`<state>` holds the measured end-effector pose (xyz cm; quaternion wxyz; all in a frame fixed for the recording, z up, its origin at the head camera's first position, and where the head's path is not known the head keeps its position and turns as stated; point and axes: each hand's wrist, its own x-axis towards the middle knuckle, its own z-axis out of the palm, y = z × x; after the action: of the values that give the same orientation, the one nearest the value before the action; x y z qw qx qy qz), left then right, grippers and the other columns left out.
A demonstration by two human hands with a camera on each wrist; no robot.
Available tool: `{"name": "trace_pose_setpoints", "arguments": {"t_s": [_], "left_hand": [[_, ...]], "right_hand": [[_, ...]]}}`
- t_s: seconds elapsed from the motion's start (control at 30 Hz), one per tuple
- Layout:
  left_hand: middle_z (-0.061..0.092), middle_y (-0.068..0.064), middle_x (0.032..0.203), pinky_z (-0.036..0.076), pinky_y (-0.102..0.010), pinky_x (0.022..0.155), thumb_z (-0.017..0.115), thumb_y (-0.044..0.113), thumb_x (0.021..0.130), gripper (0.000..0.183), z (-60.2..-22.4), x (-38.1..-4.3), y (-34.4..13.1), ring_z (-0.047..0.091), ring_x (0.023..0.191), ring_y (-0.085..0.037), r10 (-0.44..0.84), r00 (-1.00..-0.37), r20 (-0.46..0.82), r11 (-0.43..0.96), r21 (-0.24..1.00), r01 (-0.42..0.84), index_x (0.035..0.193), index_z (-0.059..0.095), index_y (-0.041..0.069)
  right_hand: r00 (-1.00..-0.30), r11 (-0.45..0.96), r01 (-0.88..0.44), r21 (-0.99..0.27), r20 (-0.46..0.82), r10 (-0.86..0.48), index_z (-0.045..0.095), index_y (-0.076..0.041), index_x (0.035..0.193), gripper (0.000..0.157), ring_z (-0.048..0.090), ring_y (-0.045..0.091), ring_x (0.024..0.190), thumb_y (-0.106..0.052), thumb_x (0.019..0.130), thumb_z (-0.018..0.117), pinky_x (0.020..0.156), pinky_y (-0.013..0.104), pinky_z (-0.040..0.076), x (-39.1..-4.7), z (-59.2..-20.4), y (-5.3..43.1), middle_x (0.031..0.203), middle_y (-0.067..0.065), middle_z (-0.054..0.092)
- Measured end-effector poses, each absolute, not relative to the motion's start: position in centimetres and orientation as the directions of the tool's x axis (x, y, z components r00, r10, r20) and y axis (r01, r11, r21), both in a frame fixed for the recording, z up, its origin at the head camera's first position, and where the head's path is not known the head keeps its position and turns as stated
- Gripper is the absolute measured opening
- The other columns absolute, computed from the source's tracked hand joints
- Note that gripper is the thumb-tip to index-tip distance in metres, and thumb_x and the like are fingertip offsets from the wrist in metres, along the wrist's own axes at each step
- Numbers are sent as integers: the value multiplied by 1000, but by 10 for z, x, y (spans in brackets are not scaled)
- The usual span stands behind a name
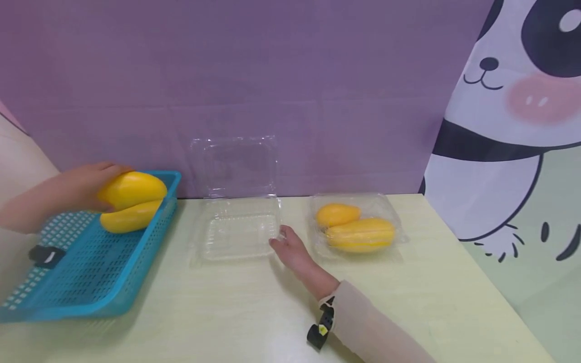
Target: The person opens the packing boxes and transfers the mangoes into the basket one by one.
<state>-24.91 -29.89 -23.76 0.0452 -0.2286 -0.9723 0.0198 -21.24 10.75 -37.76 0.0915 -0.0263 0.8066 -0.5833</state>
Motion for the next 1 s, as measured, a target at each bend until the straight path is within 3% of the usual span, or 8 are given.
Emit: {"name": "trace_pose_setpoints", "arguments": {"t_s": [0.67,1.0], "left_hand": [[60,-18,102,53,-49,70,84,10,61,75,-254,-233,-349,55,79,-25,447,-891,81,894,-36,446,124,46,-1],[58,-19,107,52,-51,72,85,12,60,76,-269,-237,-354,55,88,-29,426,-905,4,905,-13,426,123,45,1]], "right_hand": [[-980,308,46,-950,-103,-171,30,6,143,57,33,46,133,-17,95,51,109,55,33,-216,-380,102,147,28,33],[-977,324,62,-944,-123,-172,29,4,144,57,32,45,134,-18,95,50,109,55,32,-218,-382,101,148,26,32]]}}
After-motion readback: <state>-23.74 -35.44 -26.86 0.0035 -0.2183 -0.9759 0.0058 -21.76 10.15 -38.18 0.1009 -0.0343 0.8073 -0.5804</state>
